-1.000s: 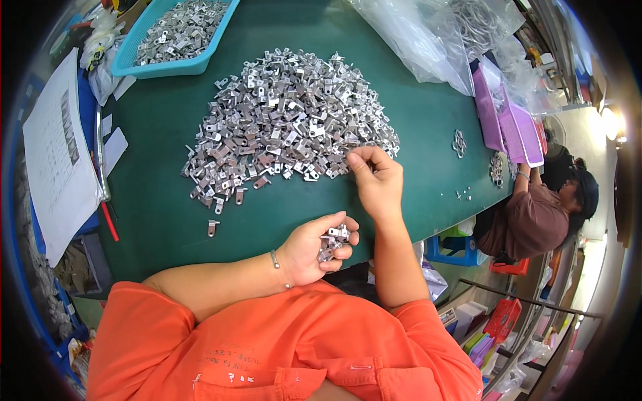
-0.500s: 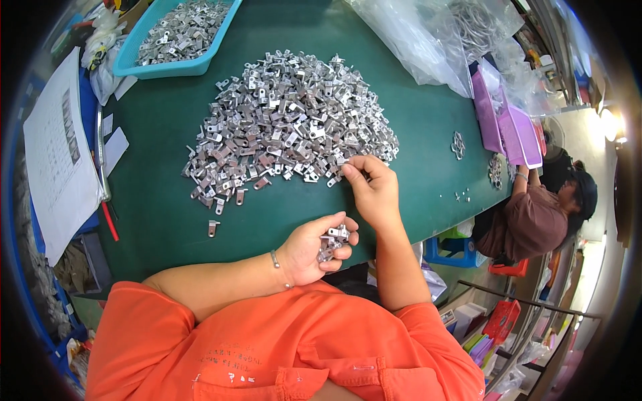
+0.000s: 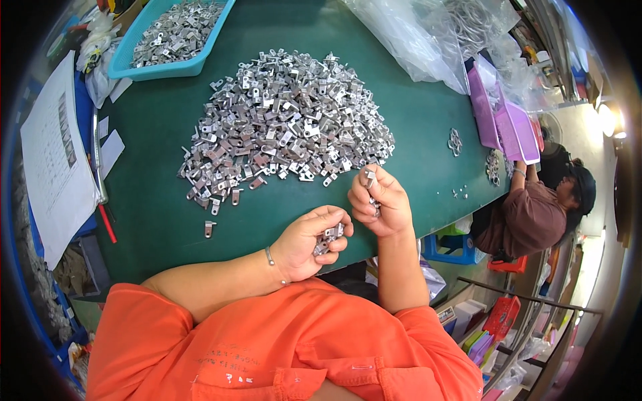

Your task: The person sits at a green workbench and repeatedly picks up small metal clips from a large pile. They manipulate the clips by hand, often pairing them together or adjusting their orientation, and place the processed items into a smaller pile on the table. The person continues this repetitive assembly process throughout the clip.

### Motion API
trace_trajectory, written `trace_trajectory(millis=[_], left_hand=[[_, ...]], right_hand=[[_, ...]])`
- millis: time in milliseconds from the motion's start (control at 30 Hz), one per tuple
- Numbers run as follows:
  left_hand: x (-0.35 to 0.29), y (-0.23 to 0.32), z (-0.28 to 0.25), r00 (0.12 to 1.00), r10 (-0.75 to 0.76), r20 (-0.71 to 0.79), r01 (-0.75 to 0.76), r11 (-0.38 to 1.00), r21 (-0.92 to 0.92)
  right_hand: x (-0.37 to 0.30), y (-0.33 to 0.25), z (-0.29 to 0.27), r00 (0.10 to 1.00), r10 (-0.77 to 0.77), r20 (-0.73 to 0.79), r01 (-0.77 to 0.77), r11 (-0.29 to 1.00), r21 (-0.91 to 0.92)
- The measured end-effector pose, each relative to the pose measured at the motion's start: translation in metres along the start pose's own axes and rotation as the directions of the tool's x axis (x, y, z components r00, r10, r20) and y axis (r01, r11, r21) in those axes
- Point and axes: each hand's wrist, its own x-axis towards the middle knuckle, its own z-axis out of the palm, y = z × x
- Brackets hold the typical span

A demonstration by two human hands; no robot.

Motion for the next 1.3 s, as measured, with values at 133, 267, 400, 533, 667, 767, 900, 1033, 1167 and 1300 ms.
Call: trace_trajectory(millis=[133, 267, 400, 533, 667, 767, 900, 1033, 1167, 1300], left_hand=[[0.002, 0.000, -0.001, 0.995, 0.098, 0.000, -0.098, 0.993, 0.065], [0.002, 0.009, 0.001, 0.981, 0.189, -0.043, -0.184, 0.978, 0.101], [0.004, 0.009, 0.001, 0.976, 0.206, -0.076, -0.199, 0.976, 0.088], [0.003, 0.009, 0.000, 0.975, 0.204, -0.086, -0.196, 0.976, 0.091], [0.002, 0.011, 0.001, 0.983, 0.168, -0.076, -0.164, 0.985, 0.054], [0.002, 0.010, 0.002, 0.982, 0.172, -0.081, -0.162, 0.981, 0.110], [0.001, 0.009, 0.003, 0.975, 0.213, -0.058, -0.207, 0.974, 0.090], [0.000, 0.009, 0.001, 0.977, 0.208, -0.047, -0.204, 0.976, 0.076], [0.000, 0.009, 0.001, 0.977, 0.205, -0.057, -0.201, 0.977, 0.076], [0.000, 0.009, 0.000, 0.972, 0.219, -0.081, -0.213, 0.974, 0.073]], right_hand=[[-0.007, 0.007, 0.007, 0.954, -0.266, -0.141, 0.150, 0.826, -0.544], [-0.015, 0.010, 0.012, 0.948, -0.288, -0.135, 0.132, 0.744, -0.655], [-0.018, 0.014, 0.015, 0.929, -0.366, -0.058, 0.187, 0.597, -0.780], [-0.018, 0.016, 0.018, 0.865, -0.501, 0.027, 0.241, 0.367, -0.898], [-0.016, 0.014, 0.025, 0.724, -0.593, 0.351, 0.383, -0.078, -0.921], [-0.016, 0.015, 0.028, 0.691, -0.601, 0.401, 0.428, -0.108, -0.897], [-0.022, 0.012, 0.024, 0.785, -0.559, 0.267, 0.405, 0.137, -0.904], [-0.026, 0.020, 0.017, 0.812, -0.567, 0.140, 0.407, 0.377, -0.832], [-0.026, 0.019, 0.016, 0.841, -0.530, 0.108, 0.409, 0.494, -0.768], [-0.021, 0.017, 0.017, 0.898, -0.440, 0.011, 0.398, 0.801, -0.447]])
